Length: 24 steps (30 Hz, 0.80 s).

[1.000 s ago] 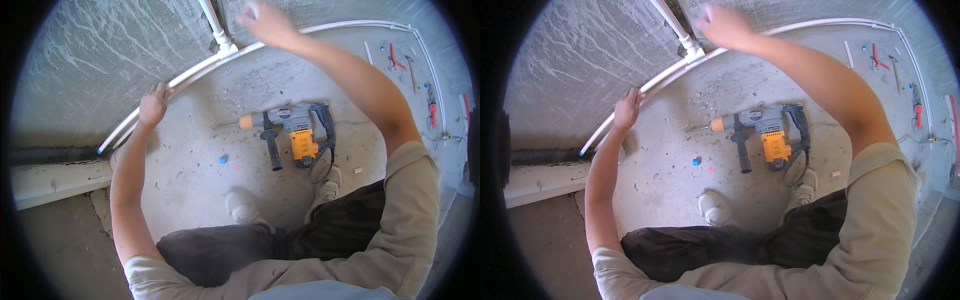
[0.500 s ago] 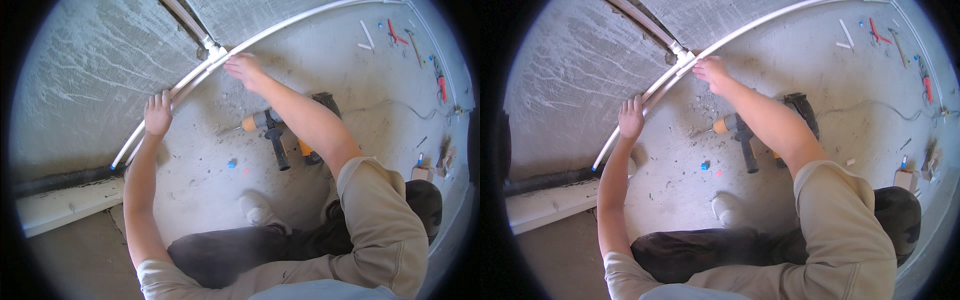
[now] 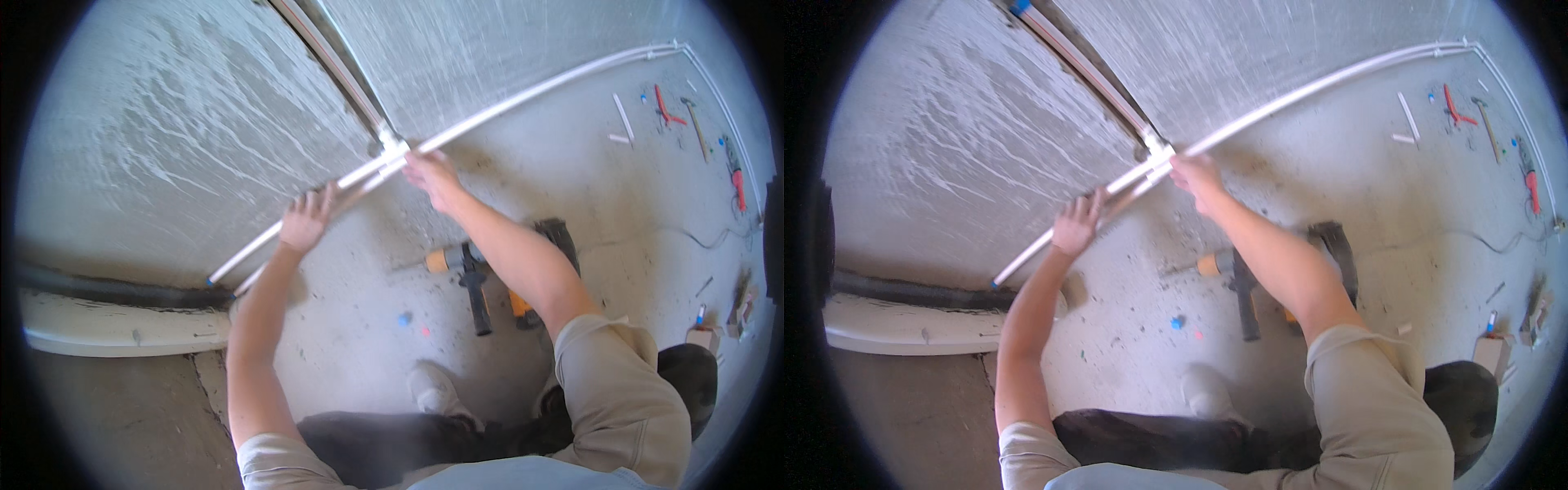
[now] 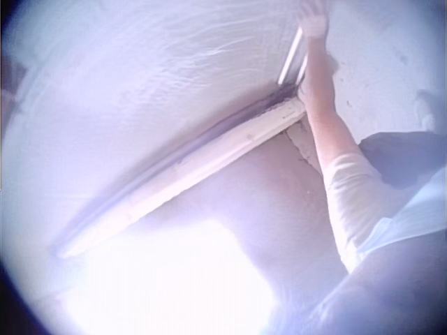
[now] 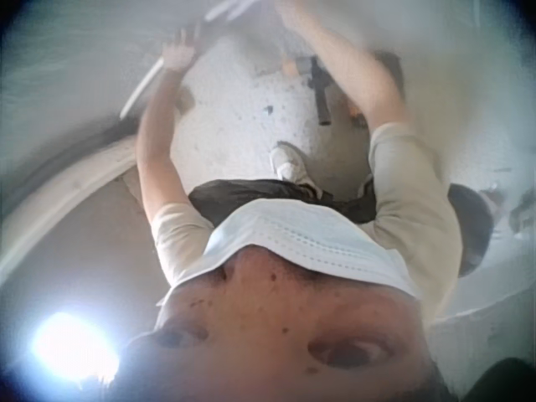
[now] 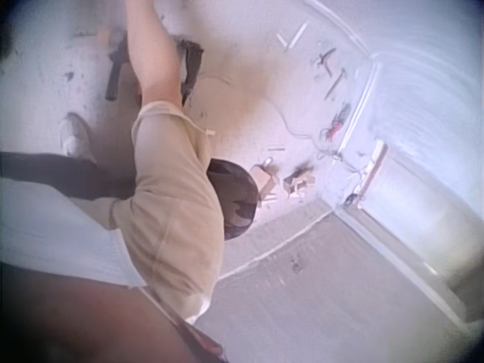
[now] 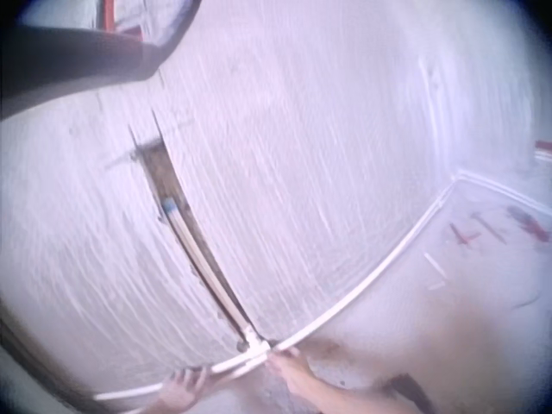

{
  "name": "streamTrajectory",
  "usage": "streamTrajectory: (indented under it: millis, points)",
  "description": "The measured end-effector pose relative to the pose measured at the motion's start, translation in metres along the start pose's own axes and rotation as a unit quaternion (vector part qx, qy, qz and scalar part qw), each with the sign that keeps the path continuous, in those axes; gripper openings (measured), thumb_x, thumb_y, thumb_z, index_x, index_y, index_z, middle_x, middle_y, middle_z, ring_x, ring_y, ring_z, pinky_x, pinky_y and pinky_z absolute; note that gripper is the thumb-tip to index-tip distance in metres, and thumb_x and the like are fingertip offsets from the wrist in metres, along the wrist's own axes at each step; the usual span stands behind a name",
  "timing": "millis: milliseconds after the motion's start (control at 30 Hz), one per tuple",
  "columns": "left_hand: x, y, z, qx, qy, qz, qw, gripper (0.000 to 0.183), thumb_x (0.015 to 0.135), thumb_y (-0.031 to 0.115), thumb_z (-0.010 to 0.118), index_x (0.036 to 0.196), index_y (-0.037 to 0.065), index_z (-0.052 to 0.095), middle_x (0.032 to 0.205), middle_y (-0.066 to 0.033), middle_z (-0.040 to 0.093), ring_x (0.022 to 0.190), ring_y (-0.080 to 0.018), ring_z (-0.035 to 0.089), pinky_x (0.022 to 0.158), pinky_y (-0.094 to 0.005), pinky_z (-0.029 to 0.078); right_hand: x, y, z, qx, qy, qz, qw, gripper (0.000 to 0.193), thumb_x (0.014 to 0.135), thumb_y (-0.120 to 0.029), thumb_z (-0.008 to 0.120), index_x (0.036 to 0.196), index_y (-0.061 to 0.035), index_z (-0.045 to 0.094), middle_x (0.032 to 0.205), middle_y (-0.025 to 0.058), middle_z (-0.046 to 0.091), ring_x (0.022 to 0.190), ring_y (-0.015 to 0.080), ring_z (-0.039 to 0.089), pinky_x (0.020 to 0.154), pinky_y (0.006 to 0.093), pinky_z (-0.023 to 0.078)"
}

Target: The person installs white PVC pipes along a concrete wall. They use a pipe cutter to trim sections, a rotary hammer to drill holes in the wall, and a hammer to drive nails that secure the pipes. The person repeatedly measures, cuts, and fastens pipe segments to the wall.

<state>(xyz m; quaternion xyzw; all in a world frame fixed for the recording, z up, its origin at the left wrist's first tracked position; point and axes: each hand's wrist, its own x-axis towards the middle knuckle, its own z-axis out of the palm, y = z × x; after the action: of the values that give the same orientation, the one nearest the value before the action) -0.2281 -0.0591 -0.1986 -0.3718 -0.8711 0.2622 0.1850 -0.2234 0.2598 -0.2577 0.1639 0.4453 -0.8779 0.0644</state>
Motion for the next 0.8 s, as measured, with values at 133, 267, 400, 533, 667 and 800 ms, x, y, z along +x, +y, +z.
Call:
streamTrajectory:
  millis: [133, 267, 400, 533, 667, 800]
  points:
    - [0.004, -0.001, -0.006, -0.016, 0.075, 0.014, 0.997, 0.069, 0.089, 0.015, 0.058, 0.156, 0.009, 0.045, 0.097, -0.0089, 0.058, 0.085, -0.0258, 0.063, 0.066, -0.0402, 0.057, 0.0, 0.001, 0.008, 0.015, 0.039, 0.007, 0.999, 0.025, 0.097, -0.024, 0.075, 0.114, -0.011, 0.062, 0.111, 0.0046, 0.067, 0.102, 0.0195, 0.065, 0.094, 0.0413, 0.054]
    - [0.005, -0.002, -0.009, -0.022, 0.077, 0.024, 0.997, 0.069, 0.087, 0.012, 0.058, 0.155, 0.005, 0.045, 0.098, -0.0089, 0.058, 0.086, -0.0251, 0.063, 0.069, -0.0385, 0.057, 0.004, 0.003, 0.011, 0.047, 0.025, -0.01, 0.999, 0.024, 0.097, -0.026, 0.075, 0.111, -0.0121, 0.062, 0.107, 0.0025, 0.065, 0.099, 0.0189, 0.063, 0.094, 0.0421, 0.053]
    - [0.007, -0.001, -0.009, -0.032, 0.062, 0.024, 0.997, 0.068, 0.087, 0.011, 0.058, 0.154, 0.003, 0.046, 0.1, -0.0097, 0.058, 0.088, -0.0259, 0.063, 0.07, -0.0389, 0.056, 0.006, 0.001, 0.008, 0.099, 0.008, 0.001, 0.995, 0.023, 0.098, -0.026, 0.074, 0.112, -0.0119, 0.062, 0.109, 0.0028, 0.065, 0.1, 0.0193, 0.062, 0.093, 0.0424, 0.053]
    - [0.009, -0.002, -0.009, -0.054, 0.078, 0.022, 0.995, 0.069, 0.085, 0.009, 0.059, 0.154, 0.004, 0.046, 0.102, -0.0106, 0.06, 0.089, -0.0269, 0.064, 0.072, -0.0393, 0.057, 0.007, -0.002, 0.006, 0.13, 0.01, 0.013, 0.991, 0.023, 0.1, -0.023, 0.07, 0.117, -0.0095, 0.062, 0.116, 0.005, 0.066, 0.108, 0.0219, 0.063, 0.098, 0.044, 0.054]
    - [0.008, -0.005, -0.008, -0.059, 0.054, 0.025, 0.997, 0.068, 0.087, 0.01, 0.058, 0.154, 0.005, 0.046, 0.103, -0.0108, 0.061, 0.093, -0.0279, 0.064, 0.075, -0.0412, 0.057, 0.01, -0.001, 0.001, 0.167, -0.009, 0.008, 0.986, 0.027, 0.104, -0.018, 0.065, 0.124, -0.003, 0.059, 0.124, 0.01, 0.066, 0.122, 0.0263, 0.062, 0.107, 0.0456, 0.054]
    - [0.005, -0.008, -0.007, -0.08, 0.045, 0.028, 0.995, 0.068, 0.086, 0.009, 0.058, 0.153, 0.005, 0.046, 0.101, -0.0103, 0.06, 0.094, -0.0277, 0.065, 0.076, -0.0406, 0.058, 0.01, 0.003, -0.004, 0.171, -0.036, -0.021, 0.984, 0.027, 0.102, -0.009, 0.062, 0.124, 0.0044, 0.057, 0.123, 0.0172, 0.065, 0.113, 0.0292, 0.066, 0.102, 0.046, 0.058]
